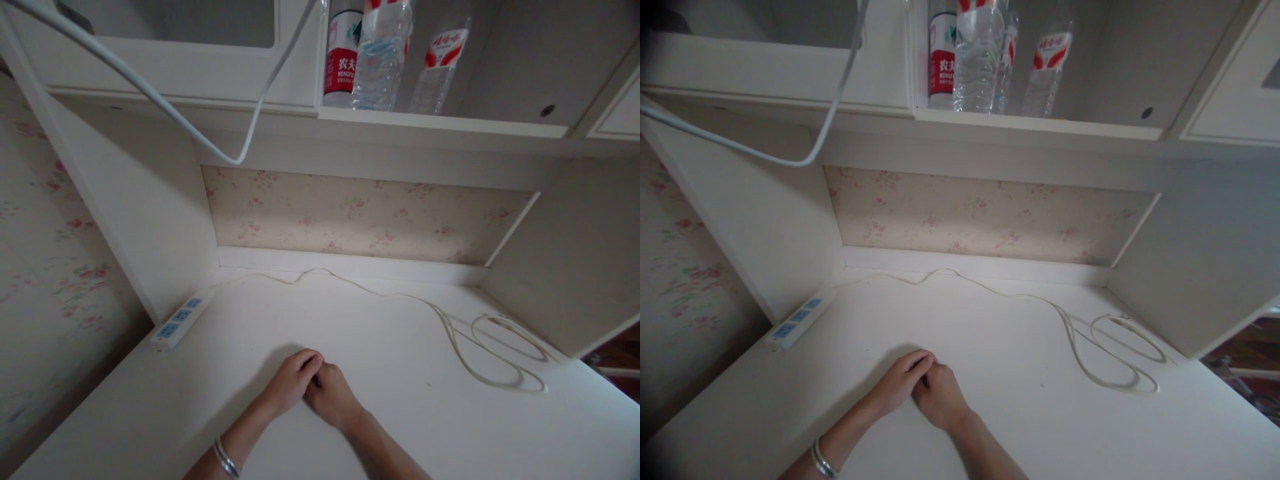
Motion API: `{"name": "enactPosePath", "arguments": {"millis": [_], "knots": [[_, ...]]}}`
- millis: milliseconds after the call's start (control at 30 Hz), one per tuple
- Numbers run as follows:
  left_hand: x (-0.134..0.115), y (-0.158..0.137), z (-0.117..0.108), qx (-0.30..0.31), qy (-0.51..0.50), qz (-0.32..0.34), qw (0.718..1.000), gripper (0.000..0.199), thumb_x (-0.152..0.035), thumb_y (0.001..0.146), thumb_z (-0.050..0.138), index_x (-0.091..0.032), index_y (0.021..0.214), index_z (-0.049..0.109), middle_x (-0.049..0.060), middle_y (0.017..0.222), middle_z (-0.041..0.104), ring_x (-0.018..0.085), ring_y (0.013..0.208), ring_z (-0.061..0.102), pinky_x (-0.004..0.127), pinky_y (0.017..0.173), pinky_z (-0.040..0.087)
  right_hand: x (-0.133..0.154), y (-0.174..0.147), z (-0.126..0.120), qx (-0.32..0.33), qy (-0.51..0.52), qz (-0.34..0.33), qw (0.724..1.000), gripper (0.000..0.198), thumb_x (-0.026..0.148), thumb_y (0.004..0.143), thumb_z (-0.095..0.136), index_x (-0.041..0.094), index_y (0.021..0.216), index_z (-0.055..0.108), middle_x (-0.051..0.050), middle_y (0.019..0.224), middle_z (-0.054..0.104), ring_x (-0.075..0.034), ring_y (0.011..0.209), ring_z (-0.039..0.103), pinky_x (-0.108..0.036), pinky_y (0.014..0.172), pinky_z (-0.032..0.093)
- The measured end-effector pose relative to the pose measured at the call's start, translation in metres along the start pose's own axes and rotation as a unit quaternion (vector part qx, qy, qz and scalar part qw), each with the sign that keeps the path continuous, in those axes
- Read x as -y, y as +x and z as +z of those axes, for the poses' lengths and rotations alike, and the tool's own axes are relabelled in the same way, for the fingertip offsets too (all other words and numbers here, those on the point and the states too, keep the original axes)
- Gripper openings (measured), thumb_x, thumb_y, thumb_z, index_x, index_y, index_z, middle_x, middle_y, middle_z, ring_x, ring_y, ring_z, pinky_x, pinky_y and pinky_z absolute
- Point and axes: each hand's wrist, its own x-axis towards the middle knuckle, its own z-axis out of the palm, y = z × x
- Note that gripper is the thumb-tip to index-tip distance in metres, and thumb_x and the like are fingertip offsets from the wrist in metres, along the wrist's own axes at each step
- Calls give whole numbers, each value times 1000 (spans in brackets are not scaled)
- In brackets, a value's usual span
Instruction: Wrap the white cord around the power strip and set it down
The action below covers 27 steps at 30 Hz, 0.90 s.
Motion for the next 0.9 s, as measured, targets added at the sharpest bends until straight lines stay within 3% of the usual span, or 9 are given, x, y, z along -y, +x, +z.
{"name": "enactPosePath", "arguments": {"millis": [900], "knots": [[-5, 0, -1, 4, -3, -3, 1000, 31, -39, 90, 44, -18, 85, 66, 3, 87, 68, 18, 86, 60, 27, 80, 45, -2, 0, 2, -8, 12, -4, 1000, 29, 11, 78, 44, 16, 95, 67, -7, 94, 72, -17, 86, 67, -21, 72, 47]]}}
